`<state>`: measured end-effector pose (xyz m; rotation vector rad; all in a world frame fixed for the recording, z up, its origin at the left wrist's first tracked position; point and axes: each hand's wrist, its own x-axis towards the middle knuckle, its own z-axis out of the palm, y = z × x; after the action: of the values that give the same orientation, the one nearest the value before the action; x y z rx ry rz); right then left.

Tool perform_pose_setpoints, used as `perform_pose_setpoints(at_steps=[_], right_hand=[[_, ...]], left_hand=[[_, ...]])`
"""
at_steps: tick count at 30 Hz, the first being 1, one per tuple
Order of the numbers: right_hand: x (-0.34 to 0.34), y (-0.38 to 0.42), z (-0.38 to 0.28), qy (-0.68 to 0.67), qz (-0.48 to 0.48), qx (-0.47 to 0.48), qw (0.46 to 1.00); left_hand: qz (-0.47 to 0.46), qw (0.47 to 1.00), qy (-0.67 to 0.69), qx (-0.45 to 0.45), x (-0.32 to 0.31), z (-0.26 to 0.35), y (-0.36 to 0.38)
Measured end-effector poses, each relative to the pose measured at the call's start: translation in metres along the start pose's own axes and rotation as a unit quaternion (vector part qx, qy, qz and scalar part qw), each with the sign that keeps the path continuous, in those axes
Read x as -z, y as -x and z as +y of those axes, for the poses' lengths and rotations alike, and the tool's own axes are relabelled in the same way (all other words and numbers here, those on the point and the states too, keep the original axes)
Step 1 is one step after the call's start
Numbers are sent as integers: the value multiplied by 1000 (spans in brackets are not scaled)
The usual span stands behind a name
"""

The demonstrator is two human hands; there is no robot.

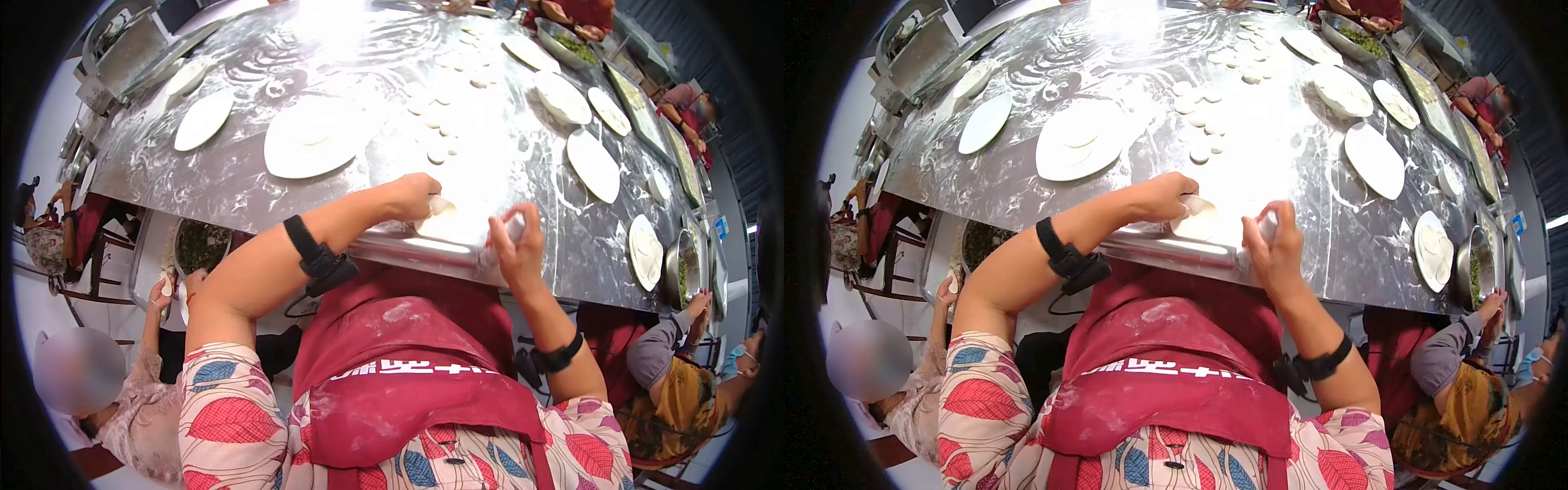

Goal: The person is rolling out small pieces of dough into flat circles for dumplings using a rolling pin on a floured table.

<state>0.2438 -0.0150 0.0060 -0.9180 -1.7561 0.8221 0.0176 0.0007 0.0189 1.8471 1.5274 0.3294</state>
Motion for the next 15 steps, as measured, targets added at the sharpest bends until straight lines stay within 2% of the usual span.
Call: perform_pose_setpoints(at_steps=[1, 3, 6, 7, 9, 11, 12, 15], right_hand=[[-4, -6, 2, 20, 1, 7, 1000], [-15, -48, 9, 60, 6, 28, 998], [-34, -85, 10, 68, 0, -10, 998], [-34, -84, 16, 84, 14, 18, 996], [-28, -73, 30, 112, 37, 86, 989], [-14, -42, 6, 69, 12, 15, 997], [-8, -28, 3, 61, 8, 28, 998], [0, 0, -2, 20, -1, 2, 1000]], left_hand=[[-25, 1000, 16, 9, 2, 4, 6], [6, 1000, -6, 5, 2, 4, 4], [25, 999, -3, 34, 2, 4, -3], [36, 998, 3, 55, 7, -1, -5], [43, 999, -1, 11, -4, -16, -9], [53, 997, -62, -12, -8, -11, 2], [60, 996, -57, -19, -9, -7, 10], [65, 994, 35, -75, -4, -15, 18]])
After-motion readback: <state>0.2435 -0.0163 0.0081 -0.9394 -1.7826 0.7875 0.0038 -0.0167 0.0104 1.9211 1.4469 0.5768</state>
